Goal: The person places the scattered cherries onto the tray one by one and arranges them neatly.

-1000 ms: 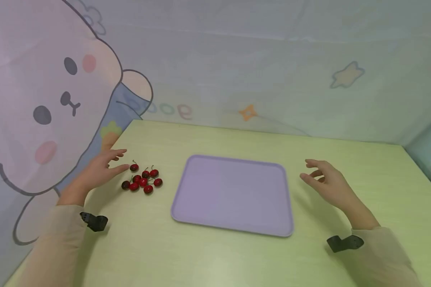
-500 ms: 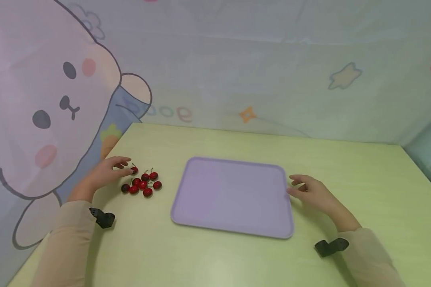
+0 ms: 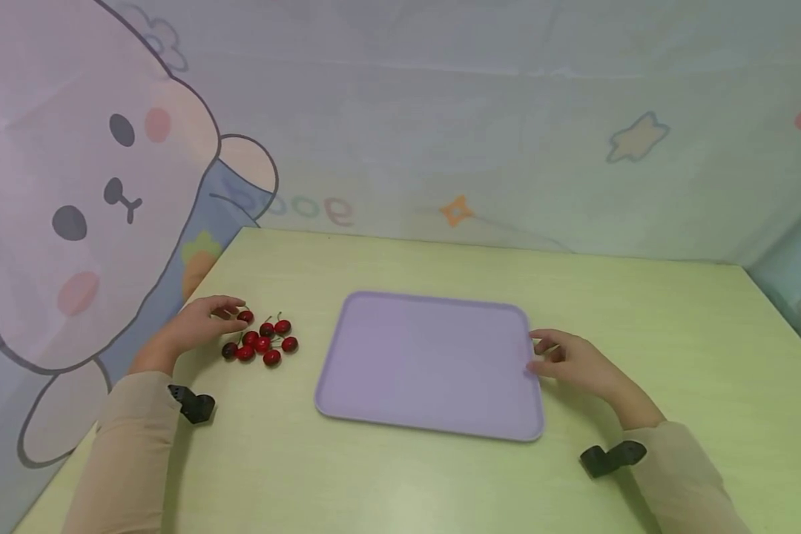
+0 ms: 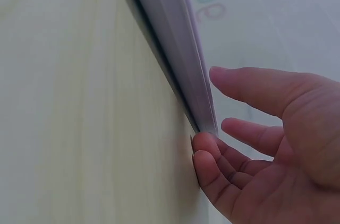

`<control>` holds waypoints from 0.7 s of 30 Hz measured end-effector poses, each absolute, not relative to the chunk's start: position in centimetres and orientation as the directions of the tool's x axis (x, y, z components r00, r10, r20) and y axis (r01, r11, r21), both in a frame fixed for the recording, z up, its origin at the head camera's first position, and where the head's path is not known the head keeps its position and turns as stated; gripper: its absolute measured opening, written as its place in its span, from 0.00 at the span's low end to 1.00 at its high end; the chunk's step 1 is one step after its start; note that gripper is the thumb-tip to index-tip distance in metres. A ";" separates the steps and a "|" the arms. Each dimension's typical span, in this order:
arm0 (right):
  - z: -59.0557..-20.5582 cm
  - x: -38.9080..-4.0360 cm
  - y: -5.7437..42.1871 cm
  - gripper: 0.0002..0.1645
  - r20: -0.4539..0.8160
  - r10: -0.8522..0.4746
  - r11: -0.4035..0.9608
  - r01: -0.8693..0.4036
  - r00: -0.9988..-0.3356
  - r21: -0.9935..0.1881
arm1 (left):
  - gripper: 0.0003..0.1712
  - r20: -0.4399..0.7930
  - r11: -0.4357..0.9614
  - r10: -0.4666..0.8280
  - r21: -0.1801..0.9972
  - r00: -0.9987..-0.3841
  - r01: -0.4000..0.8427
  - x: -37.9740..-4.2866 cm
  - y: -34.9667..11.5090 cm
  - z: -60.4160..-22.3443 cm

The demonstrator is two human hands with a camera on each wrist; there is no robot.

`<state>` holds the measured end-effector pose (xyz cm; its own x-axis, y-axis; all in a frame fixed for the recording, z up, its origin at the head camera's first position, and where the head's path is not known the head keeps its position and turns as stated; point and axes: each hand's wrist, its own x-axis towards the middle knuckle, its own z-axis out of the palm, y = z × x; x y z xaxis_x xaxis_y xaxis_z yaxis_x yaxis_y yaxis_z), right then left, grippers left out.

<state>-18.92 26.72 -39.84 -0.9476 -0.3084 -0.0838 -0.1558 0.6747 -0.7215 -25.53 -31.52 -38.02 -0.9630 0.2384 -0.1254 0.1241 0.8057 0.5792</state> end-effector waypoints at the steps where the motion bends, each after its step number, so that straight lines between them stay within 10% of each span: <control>1: -39.9 -18.9 26.7 0.37 -0.084 -0.316 0.671 -0.160 -0.945 -0.724 | 0.32 -0.126 0.804 0.240 0.581 -0.963 0.125 -25.5 -31.5 -38.0; 21: -40.4 -19.0 27.7 0.39 -0.096 -0.369 0.576 -0.147 -0.924 -0.804 | 0.29 -0.109 0.792 0.229 0.598 -0.967 0.120 -25.7 -31.3 -38.5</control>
